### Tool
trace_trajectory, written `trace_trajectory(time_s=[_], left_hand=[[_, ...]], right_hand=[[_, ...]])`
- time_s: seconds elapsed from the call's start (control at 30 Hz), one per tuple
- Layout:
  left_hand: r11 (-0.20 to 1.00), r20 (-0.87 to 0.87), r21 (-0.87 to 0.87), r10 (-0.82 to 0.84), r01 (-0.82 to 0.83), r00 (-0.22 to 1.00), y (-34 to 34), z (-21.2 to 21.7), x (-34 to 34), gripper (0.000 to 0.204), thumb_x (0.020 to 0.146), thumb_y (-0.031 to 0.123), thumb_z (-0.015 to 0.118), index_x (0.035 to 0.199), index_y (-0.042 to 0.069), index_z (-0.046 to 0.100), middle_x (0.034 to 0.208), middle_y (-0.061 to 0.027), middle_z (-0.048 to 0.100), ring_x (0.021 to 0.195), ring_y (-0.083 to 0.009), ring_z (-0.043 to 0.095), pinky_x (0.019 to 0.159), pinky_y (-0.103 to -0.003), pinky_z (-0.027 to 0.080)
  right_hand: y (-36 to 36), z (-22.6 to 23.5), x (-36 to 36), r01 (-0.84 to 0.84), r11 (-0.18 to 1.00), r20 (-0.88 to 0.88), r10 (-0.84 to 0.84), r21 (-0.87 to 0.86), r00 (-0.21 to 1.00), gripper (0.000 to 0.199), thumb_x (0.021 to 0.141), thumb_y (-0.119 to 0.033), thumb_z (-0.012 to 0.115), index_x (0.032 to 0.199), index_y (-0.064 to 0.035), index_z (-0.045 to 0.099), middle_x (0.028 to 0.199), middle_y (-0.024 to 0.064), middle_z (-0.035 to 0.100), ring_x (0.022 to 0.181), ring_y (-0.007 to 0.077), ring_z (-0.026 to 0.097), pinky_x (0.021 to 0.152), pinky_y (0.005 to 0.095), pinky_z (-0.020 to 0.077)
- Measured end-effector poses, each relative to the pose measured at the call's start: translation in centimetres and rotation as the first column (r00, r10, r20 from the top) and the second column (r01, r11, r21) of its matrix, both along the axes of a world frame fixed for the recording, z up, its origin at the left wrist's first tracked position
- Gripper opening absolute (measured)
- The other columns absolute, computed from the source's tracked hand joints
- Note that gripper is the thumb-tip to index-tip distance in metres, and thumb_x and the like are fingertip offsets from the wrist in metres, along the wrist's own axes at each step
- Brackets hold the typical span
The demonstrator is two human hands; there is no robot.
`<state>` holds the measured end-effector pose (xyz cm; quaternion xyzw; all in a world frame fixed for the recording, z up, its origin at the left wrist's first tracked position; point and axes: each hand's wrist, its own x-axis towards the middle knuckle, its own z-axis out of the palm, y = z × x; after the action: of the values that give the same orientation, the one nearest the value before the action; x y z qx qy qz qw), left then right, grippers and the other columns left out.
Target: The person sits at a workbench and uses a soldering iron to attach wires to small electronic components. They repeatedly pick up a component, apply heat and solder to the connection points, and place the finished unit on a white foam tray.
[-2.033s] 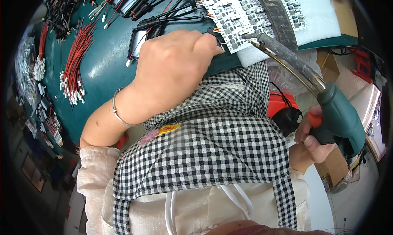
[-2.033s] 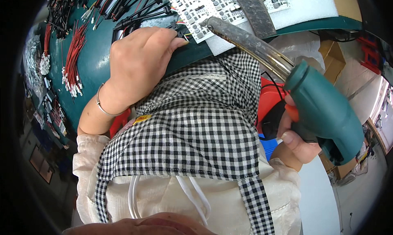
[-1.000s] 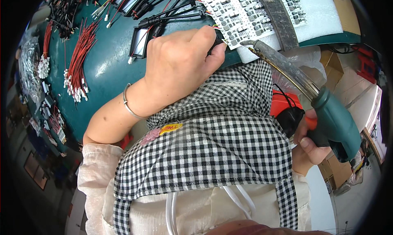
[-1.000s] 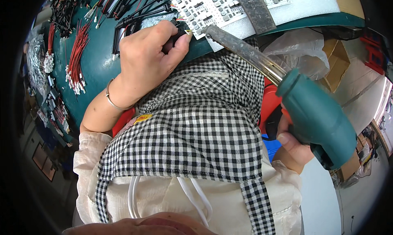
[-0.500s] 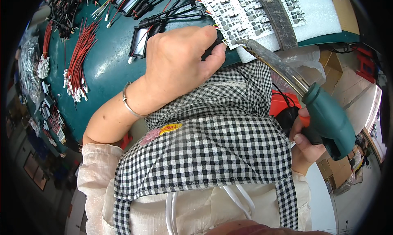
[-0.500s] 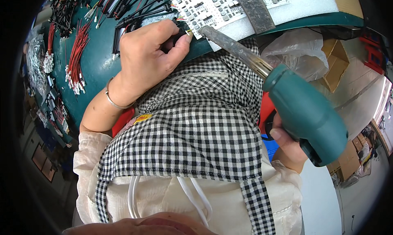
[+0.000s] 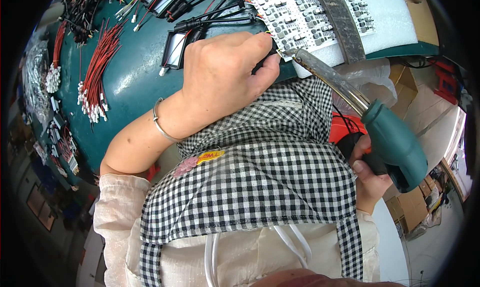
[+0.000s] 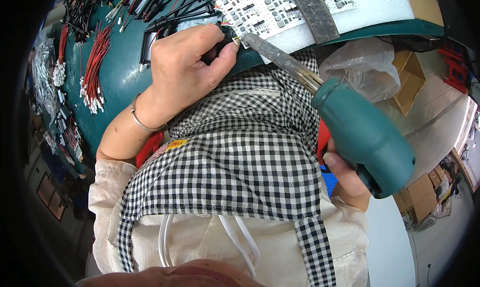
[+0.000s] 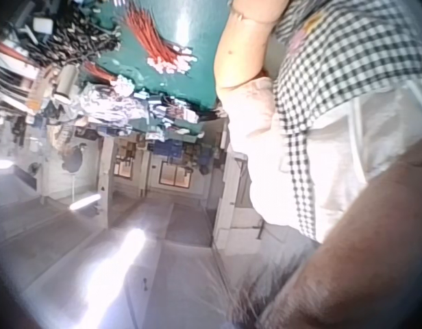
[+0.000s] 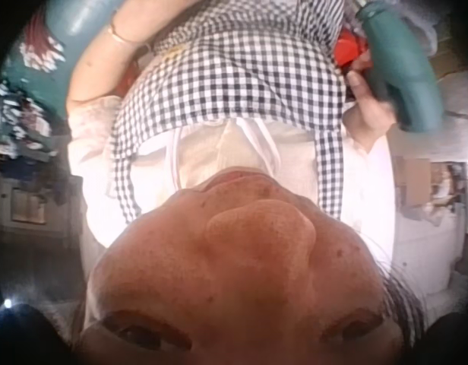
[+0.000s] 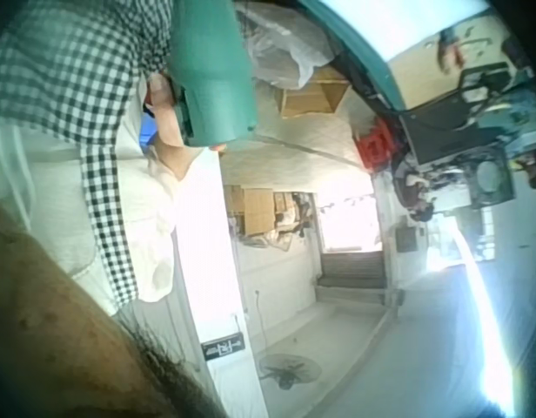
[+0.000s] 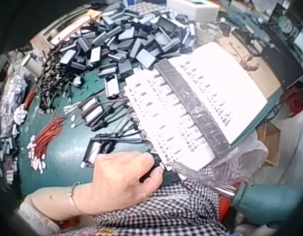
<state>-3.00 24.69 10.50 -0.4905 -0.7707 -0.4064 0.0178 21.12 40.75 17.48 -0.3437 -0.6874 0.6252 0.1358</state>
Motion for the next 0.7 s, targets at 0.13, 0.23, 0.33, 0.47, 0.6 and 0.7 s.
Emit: trace_trajectory(time_s=[0.13, 0.23, 0.33, 0.47, 0.6, 0.7], left_hand=[[1.0, -0.015, -0.011, -0.016, 0.015, 1.0, -0.1, -0.2, -0.2, 0.016, 0.068, 0.005, 0.073, 0.073, 0.005, 0.058, 0.056, -0.0046, 0.053, 0.042, -0.0145, 0.049, 0.039, -0.026, 0.038], [1.0, -0.026, -0.014, -0.015, 0.015, 1.0, -0.2, -0.1, -0.2, 0.017, 0.068, 0.005, 0.073, 0.074, 0.005, 0.058, 0.057, -0.0049, 0.053, 0.042, -0.0151, 0.049, 0.039, -0.026, 0.038], [1.0, -0.039, -0.012, -0.015, 0.014, 0.999, -0.2, -0.3, -0.2, 0.017, 0.067, 0.006, 0.073, 0.074, 0.005, 0.058, 0.058, -0.005, 0.054, 0.043, -0.0155, 0.049, 0.039, -0.026, 0.038], [1.0, -0.045, -0.002, -0.028, 0.028, 0.999, -0.1, -0.5, -0.2, 0.017, 0.067, 0.006, 0.073, 0.075, 0.005, 0.058, 0.059, -0.0051, 0.054, 0.043, -0.0161, 0.05, 0.04, -0.026, 0.038], [1.0, -0.045, -0.005, -0.027, 0.027, 0.999, -0.3, -0.3, -0.3, 0.017, 0.067, 0.006, 0.074, 0.075, 0.005, 0.058, 0.059, -0.0053, 0.055, 0.043, -0.0168, 0.05, 0.04, -0.027, 0.039], [0.999, -0.057, -0.001, -0.032, 0.032, 0.998, -0.2, -0.3, -0.3, 0.018, 0.067, 0.007, 0.074, 0.075, 0.005, 0.058, 0.059, -0.0054, 0.055, 0.043, -0.0173, 0.05, 0.039, -0.027, 0.038]], right_hand=[[0.3, -0.6, 0.7, -0.126, 0.975, -0.03, 0.133, 0.181, 0.991, 0.054, 0.059, 0.003, 0.07, 0.11, 0.0066, 0.052, 0.075, 0.0099, 0.056, 0.059, 0.0147, 0.052, 0.052, 0.0241, 0.0417], [0.8, -0.6, 2.0, -0.232, 0.93, 0.111, 0.208, 0.285, 0.972, 0.054, 0.061, 0.003, 0.07, 0.112, 0.0064, 0.051, 0.077, 0.0098, 0.057, 0.059, 0.0146, 0.052, 0.053, 0.0249, 0.0422], [0.4, -0.3, 1.5, -0.196, 0.94, 0.133, 0.165, 0.279, 0.977, 0.049, 0.061, 0.003, 0.069, 0.108, 0.0059, 0.053, 0.075, 0.0087, 0.056, 0.058, 0.0145, 0.051, 0.052, 0.0257, 0.0416], [0.0, 0.0, 0.7, -0.179, 0.931, 0.137, 0.142, 0.318, 0.98, 0.044, 0.061, 0.002, 0.067, 0.103, 0.0054, 0.055, 0.068, 0.007, 0.054, 0.056, 0.0145, 0.049, 0.052, 0.0256, 0.0397], [1.4, -1.2, 2.5, -0.317, 0.783, 0.252, 0.21, 0.535, 0.945, 0.047, 0.059, -0.003, 0.069, 0.103, 0.0056, 0.054, 0.062, 0.0056, 0.051, 0.053, 0.0147, 0.048, 0.05, 0.0247, 0.0377], [1.0, -1.2, 2.1, -0.157, 0.878, 0.125, 0.112, 0.453, 0.986, 0.052, 0.059, -0.009, 0.073, 0.105, 0.0071, 0.053, 0.059, 0.0054, 0.05, 0.048, 0.0143, 0.046, 0.046, 0.0232, 0.0358]])
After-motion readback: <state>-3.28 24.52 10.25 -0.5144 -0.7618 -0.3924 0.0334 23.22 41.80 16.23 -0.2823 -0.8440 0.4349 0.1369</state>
